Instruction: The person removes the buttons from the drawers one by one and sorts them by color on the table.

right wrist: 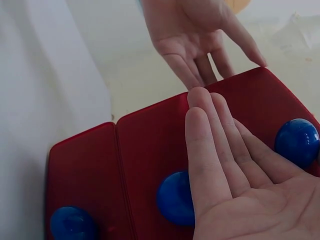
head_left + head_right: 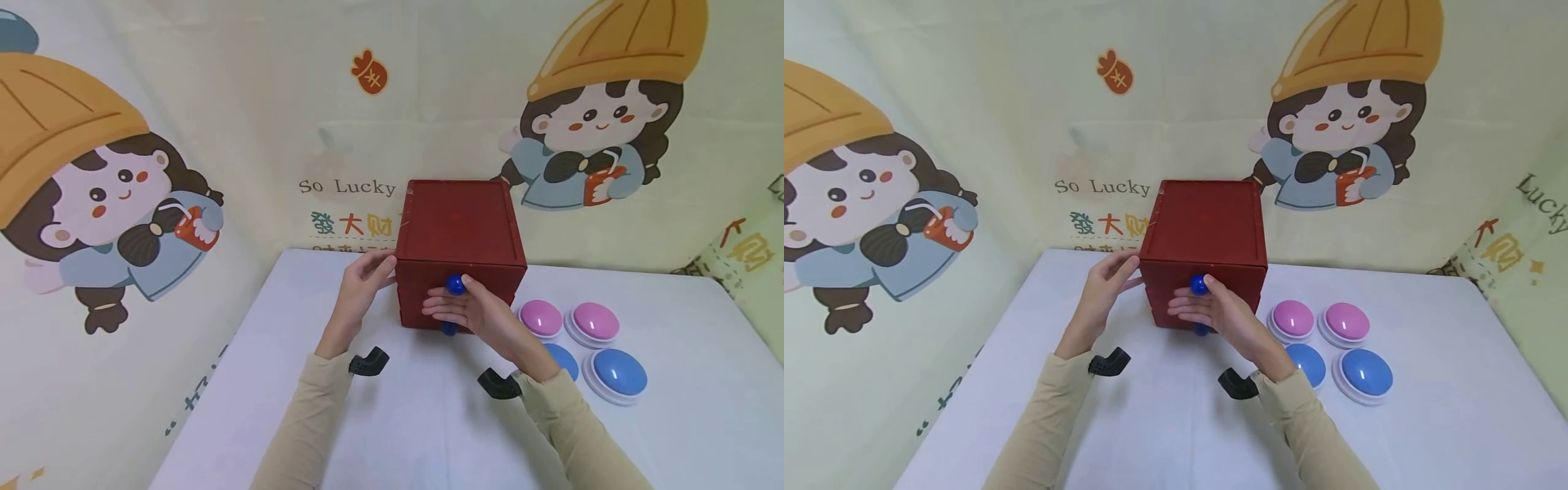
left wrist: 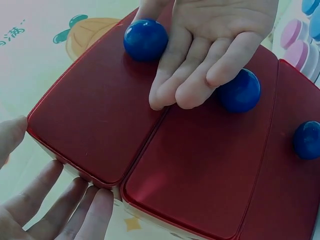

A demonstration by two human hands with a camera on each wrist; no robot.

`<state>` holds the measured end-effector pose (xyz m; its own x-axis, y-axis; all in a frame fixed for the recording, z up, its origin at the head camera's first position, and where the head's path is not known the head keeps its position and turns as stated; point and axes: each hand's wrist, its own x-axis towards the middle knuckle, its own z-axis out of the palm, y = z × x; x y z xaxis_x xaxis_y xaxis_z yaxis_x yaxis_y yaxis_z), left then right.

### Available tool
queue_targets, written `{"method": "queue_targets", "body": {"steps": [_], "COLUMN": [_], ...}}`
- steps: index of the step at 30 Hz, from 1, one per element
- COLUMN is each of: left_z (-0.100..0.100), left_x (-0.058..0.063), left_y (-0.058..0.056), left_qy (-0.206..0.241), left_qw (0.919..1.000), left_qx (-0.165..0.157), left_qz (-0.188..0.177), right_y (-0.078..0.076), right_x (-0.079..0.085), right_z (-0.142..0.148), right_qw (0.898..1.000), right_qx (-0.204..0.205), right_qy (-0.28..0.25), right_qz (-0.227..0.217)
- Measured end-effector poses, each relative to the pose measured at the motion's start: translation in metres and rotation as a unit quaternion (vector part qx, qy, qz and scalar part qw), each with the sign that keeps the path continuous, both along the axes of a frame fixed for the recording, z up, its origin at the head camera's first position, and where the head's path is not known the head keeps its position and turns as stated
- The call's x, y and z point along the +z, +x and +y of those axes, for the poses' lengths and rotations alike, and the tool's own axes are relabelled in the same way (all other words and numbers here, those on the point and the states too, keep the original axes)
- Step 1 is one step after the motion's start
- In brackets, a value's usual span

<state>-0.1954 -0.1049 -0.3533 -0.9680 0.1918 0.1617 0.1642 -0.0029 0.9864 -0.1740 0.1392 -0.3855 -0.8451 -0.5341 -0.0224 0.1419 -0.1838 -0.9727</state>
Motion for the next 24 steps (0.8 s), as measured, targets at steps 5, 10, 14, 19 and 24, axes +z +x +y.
{"method": "queue_targets", "body": {"steps": [5, 10, 14, 19, 24], "left_z": [0.001, 0.001, 0.001, -0.001, -0.002], "left_x": [0.0, 0.002, -0.001, -0.018, -0.025], "left_y": [0.001, 0.002, 0.0, -0.012, -0.015], "left_qy": [-0.003, -0.006, -0.003, 0.004, 0.004], "left_qw": [1.0, 1.0, 1.0, 1.0, 0.9999], "left_qx": [0.004, 0.004, 0.003, 0.003, 0.01], "left_qz": [0.0, -0.001, 0.0, 0.003, 0.009], "right_y": [-0.002, -0.001, -0.001, -0.001, -0.001], "right_x": [0.001, 0.001, 0.001, 0.001, 0.002], "right_z": [0.0, 0.0, -0.001, -0.001, -0.001], "right_qw": [1.0, 1.0, 1.0, 1.0, 1.0], "right_qx": [-0.001, -0.004, -0.006, -0.011, -0.009], "right_qy": [0.006, 0.01, 0.013, 0.014, 0.018], "right_qz": [-0.001, -0.007, -0.015, -0.016, -0.018]}}
